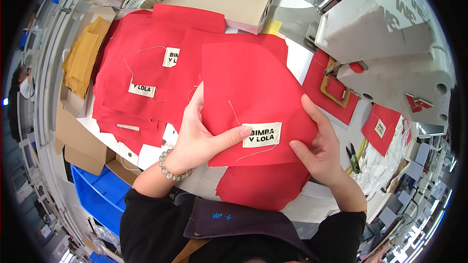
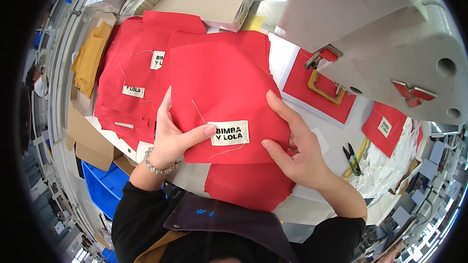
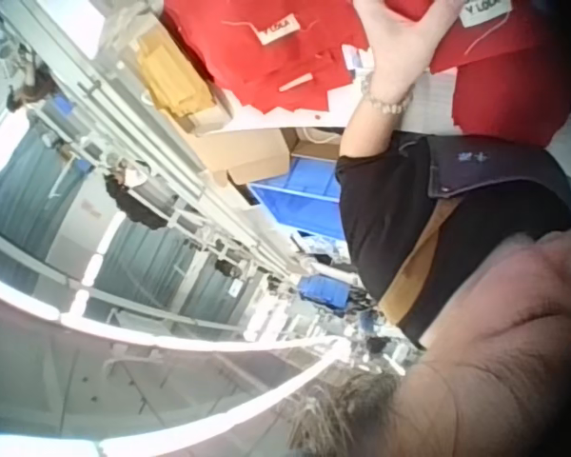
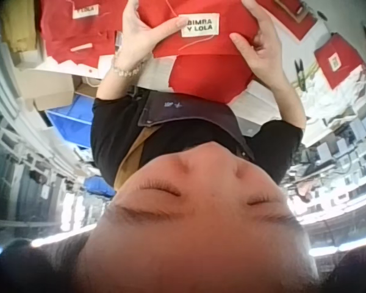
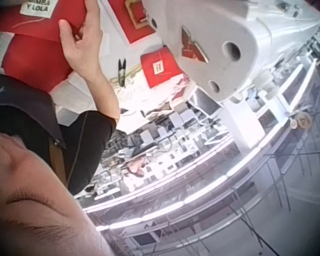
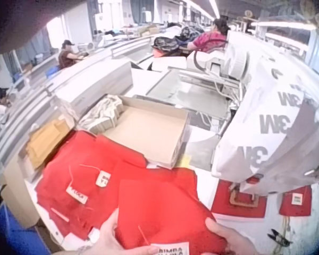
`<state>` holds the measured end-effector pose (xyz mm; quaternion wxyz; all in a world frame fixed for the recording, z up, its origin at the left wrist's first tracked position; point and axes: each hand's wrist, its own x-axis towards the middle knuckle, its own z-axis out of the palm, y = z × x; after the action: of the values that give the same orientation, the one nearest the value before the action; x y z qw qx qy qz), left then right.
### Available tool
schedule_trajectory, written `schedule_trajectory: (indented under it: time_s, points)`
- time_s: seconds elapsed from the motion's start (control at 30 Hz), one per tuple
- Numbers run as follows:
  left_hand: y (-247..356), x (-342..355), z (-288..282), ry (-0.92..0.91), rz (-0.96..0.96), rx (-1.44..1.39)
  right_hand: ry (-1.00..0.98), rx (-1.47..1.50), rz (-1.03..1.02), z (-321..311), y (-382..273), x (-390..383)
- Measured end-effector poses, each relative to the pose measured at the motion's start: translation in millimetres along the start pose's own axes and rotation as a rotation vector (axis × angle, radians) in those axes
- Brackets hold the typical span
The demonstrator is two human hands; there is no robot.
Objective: The person sews white brand labels onto red fabric pieces using a sewing machine. They place each label, guide the fabric under the needle, and trim excess thread with scissors. Finished pieces are stacked on the table.
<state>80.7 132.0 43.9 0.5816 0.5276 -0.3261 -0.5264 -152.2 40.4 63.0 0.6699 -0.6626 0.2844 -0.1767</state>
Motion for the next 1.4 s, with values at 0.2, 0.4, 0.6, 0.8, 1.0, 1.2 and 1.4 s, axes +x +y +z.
schedule_trajectory:
  time_s: [0.2,0.4,0.6,0.8,1.0,1.2,1.4]
  points:
    - [0,3,1,-0.036,0.05,0.023,0.005,0.043,-0.04,3,-3,-4]
    - [-1,1,2,-0.05,0.041,-0.019,-0.01,0.134,0.044,2,-7,-8]
    - [-1,0,4,-0.041,0.011,-0.01,0.007,0.175,0.099,2,-10,-10]
    - [-1,0,5,-0.038,-0.013,-0.013,0.008,0.194,0.081,1,-8,-10]
    - [-2,0,6,-0.04,-0.016,-0.053,0.008,0.194,0.08,1,-6,-10]
    - [-1,0,7,-0.045,-0.026,-0.039,0.008,0.207,0.078,1,-6,-11]
    - [-5,0,7,-0.053,-0.024,-0.047,0.028,0.234,0.113,2,-6,-13]
